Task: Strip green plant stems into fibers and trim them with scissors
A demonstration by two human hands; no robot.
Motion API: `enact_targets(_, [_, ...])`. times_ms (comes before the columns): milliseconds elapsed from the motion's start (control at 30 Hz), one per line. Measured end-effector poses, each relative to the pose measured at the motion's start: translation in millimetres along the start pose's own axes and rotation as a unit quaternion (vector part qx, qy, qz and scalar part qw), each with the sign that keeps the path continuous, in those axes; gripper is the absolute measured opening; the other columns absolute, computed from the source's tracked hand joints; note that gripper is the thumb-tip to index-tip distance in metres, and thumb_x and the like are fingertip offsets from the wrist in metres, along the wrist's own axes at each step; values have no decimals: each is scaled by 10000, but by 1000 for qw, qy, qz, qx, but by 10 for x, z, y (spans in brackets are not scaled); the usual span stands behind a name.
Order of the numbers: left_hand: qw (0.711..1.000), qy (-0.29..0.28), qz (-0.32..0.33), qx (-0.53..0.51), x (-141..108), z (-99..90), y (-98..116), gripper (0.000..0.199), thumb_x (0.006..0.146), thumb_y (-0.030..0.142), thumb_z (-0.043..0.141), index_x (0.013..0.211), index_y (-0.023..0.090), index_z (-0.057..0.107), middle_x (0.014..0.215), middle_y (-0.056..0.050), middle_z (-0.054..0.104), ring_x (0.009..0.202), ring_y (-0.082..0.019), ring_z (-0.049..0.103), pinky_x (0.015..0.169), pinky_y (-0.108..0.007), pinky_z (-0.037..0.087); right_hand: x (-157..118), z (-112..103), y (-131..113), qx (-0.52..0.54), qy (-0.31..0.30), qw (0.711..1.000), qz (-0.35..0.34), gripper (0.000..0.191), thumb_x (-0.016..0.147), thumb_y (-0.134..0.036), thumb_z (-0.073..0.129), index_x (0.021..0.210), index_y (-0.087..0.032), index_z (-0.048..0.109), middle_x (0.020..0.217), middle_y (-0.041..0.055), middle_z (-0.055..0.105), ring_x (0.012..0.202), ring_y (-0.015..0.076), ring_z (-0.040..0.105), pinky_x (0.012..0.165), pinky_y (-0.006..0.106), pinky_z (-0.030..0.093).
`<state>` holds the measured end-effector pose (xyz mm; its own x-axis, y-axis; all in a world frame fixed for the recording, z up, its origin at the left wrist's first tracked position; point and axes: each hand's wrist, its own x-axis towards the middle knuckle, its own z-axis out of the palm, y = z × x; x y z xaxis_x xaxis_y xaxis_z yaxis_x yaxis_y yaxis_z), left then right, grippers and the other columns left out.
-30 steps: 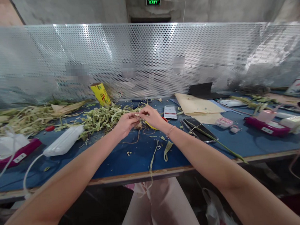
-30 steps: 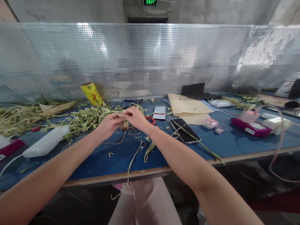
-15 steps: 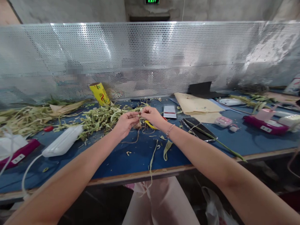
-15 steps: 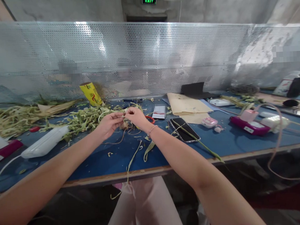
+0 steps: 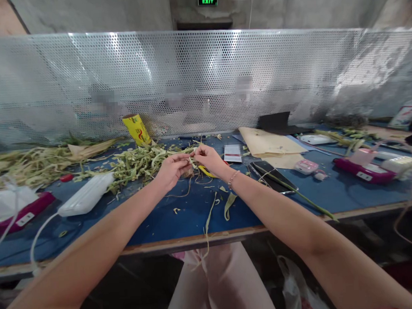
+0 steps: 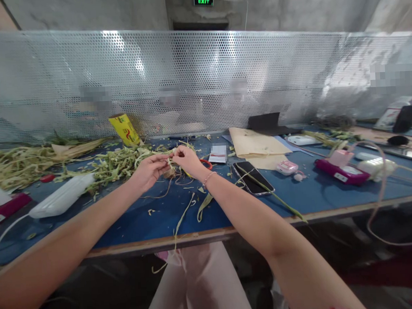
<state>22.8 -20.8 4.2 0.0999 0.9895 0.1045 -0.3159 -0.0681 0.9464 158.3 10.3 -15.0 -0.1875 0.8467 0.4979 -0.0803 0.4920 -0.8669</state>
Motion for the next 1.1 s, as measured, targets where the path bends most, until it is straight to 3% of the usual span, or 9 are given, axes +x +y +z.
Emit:
enact_targets(233, [1000, 7, 8, 7, 0, 6, 1, 143, 555, -4, 582, 638, 101, 631, 621, -15, 617, 568, -84, 555, 697, -284, 483, -4, 2, -30, -39, -12, 999, -14, 154, 606, -262, 553, 573, -166, 438, 595, -44, 450, 539, 58, 385, 526, 206, 319])
enact_targets(600, [1000, -2, -1, 5, 16, -24, -17, 130, 556, 77, 675, 667, 109, 615, 614, -11, 605, 560, -78, 549, 594, -232, 457, -6, 0, -25, -62, -25, 998, -21, 150, 617, -284, 605, 595, -156, 529, 618, -18, 527, 596, 81, 473, 608, 239, 395])
enact_targets(733, [1000, 4, -2, -6, 32, -26, -19, 131, 544, 73, 680, 650, 102, 610, 586, -1, 585, 534, -68, 529, 562, -217, 438, -12, 41, -41, -17, -13, 1000, 7, 168, 624, -314, 610, 683, -163, 566, 656, -11, 545, 613, 86, 490, 619, 241, 426])
enact_targets(900, [999, 18, 31, -3, 47, -31, 11, 141, 539, 84, 687, 658, 97, 611, 627, -14, 607, 546, -67, 528, 561, -209, 424, -30, 73, -105, 48, -25, 996, 65, 191, 745, -345, 472, 828, -193, 553, 771, 5, 535, 684, 96, 516, 630, 239, 460])
enact_targets(1000, [999, 17, 48, 3, 46, -34, 40, 160, 532, 101, 701, 653, 107, 597, 616, -6, 601, 570, -75, 543, 585, -210, 433, -40, 59, -122, -12, 13, 999, 37, 202, 776, -312, 435, 955, -235, 489, 832, -5, 521, 704, 94, 512, 608, 221, 445])
enact_targets(1100, [998, 12, 58, 10, 37, -29, 59, 192, 521, 125, 721, 659, 115, 587, 622, 2, 595, 581, -72, 541, 601, -210, 437, -50, 30, -128, -137, 36, 990, 27, 178, 811, -362, 374, 820, -211, 468, 688, -21, 490, 628, 101, 481, 584, 231, 403])
